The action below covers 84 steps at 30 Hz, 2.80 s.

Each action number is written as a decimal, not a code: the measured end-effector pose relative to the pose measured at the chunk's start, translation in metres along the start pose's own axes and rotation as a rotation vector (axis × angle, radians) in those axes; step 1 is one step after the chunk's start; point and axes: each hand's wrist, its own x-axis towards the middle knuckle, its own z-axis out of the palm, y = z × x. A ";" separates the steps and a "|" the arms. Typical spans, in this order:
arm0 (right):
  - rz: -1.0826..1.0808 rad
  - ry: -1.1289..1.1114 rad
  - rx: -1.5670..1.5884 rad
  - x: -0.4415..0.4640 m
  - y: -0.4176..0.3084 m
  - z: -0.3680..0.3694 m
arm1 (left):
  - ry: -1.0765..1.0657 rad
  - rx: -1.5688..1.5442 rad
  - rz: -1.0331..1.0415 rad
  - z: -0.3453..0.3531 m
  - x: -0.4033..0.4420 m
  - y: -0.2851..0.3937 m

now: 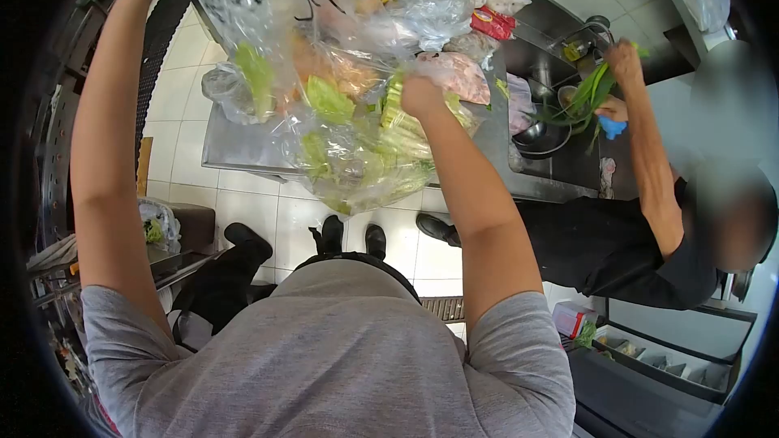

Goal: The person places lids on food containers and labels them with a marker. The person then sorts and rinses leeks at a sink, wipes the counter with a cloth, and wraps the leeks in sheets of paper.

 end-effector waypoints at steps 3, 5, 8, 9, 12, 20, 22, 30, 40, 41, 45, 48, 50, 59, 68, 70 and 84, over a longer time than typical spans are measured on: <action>0.079 0.020 -0.213 -0.004 0.000 0.004 | -0.037 0.010 -0.116 0.008 -0.044 -0.013; 0.027 0.032 -0.314 -0.005 -0.001 0.012 | 0.006 0.127 -0.217 0.015 -0.072 -0.027; -0.351 0.178 -0.032 0.001 -0.012 0.029 | 0.017 0.553 -0.153 0.031 -0.122 -0.059; -0.353 0.181 -0.032 0.006 -0.012 0.027 | 0.167 0.682 -0.068 0.048 -0.149 -0.052; -0.016 0.143 -0.016 0.017 -0.012 0.020 | 0.251 0.512 0.169 0.105 -0.224 -0.040; -0.164 0.247 -0.134 0.044 0.003 0.015 | -0.747 0.669 -0.050 0.242 -0.323 -0.143; -0.089 0.154 -0.206 0.048 0.010 0.009 | -0.789 0.375 -0.017 0.256 -0.343 -0.154; -0.344 -0.370 -0.275 0.085 0.020 -0.007 | -0.561 -1.057 -1.361 0.314 -0.353 -0.165; -0.224 -0.767 0.290 0.088 0.026 -0.007 | 0.249 -1.102 -1.523 0.396 -0.376 -0.152; -0.236 -0.774 0.285 0.092 0.028 0.006 | 0.265 -1.104 -1.521 0.402 -0.378 -0.162; -0.156 -0.806 0.540 0.096 0.031 0.033 | 0.359 -1.019 -1.428 0.393 -0.343 -0.150; -0.166 -0.633 0.709 0.055 0.010 -0.024 | 0.411 -0.938 -1.195 0.377 -0.319 -0.123; -0.245 -0.466 0.743 0.046 0.011 -0.040 | 0.420 -0.876 -1.005 0.362 -0.309 -0.113; -0.141 -0.239 1.319 0.042 0.050 0.000 | 0.027 0.446 -0.508 0.294 -0.287 -0.126; 0.008 -0.520 1.398 0.045 0.049 0.021 | -0.110 -0.161 -0.354 0.285 -0.293 -0.144; -0.023 -0.440 1.259 0.046 0.062 0.054 | -0.125 -0.082 -0.284 0.287 -0.292 -0.152; -0.781 0.047 0.312 0.036 0.029 -0.048 | -0.235 -0.249 -0.165 0.265 -0.246 -0.162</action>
